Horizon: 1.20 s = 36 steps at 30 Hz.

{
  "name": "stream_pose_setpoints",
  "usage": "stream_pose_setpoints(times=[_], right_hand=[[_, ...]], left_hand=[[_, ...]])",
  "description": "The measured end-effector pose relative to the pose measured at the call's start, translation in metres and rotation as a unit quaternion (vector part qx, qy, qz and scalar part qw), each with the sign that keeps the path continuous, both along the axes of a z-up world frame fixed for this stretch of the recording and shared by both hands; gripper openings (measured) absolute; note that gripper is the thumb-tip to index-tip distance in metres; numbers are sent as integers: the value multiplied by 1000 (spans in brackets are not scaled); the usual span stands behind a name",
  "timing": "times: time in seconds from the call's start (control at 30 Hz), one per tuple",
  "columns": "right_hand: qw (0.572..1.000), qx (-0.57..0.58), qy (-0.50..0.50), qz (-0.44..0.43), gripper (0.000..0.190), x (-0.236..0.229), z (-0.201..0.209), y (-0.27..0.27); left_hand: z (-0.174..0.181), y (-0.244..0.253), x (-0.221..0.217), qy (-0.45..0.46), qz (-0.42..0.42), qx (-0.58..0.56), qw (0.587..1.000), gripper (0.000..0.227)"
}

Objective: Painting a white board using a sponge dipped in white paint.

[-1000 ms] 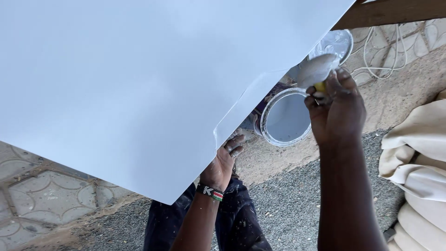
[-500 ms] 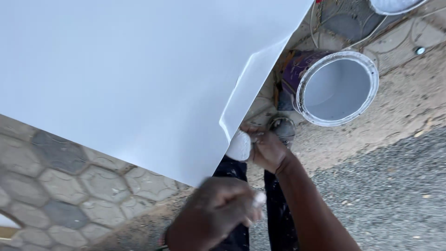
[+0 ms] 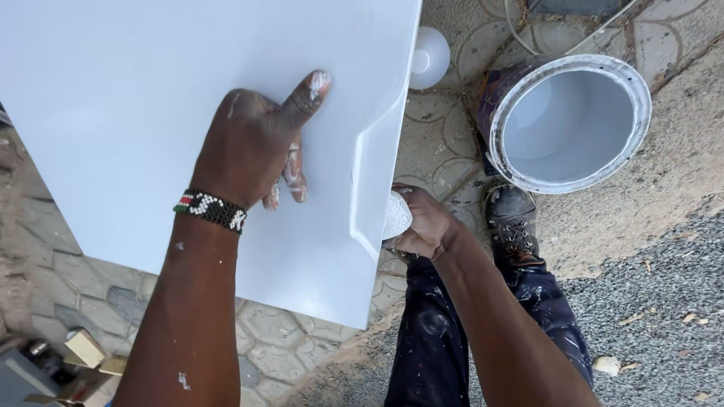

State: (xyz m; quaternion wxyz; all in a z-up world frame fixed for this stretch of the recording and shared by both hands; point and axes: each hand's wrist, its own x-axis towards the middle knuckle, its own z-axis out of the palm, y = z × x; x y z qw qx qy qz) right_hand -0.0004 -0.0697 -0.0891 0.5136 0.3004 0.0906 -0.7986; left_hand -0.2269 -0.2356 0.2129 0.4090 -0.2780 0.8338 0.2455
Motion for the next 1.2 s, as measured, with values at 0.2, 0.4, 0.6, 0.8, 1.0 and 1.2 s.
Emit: stream_pose_setpoints(times=[0.2, 0.4, 0.6, 0.8, 1.0, 1.2], right_hand=[[1000, 4, 17, -10, 32, -62, 11, 13], [993, 102, 61, -19, 19, -113, 22, 21], [992, 55, 39, -110, 32, -210, 57, 57], [825, 503, 222, -133, 7, -246, 209, 112], [490, 619, 591, 168, 31, -152, 225, 124], [467, 534, 696, 113, 31, -159, 228, 95]], left_hand=[[-3, -1, -2, -28, 30, -9, 999, 104], [-4, -1, -4, -39, 39, 5, 998, 103], [1, 3, -11, -74, 35, -4, 997, 106], [4, -1, -15, -76, 31, 23, 996, 105], [9, -1, -15, -80, 23, 32, 996, 106], [11, 0, -16, -82, 22, 26, 996, 105]])
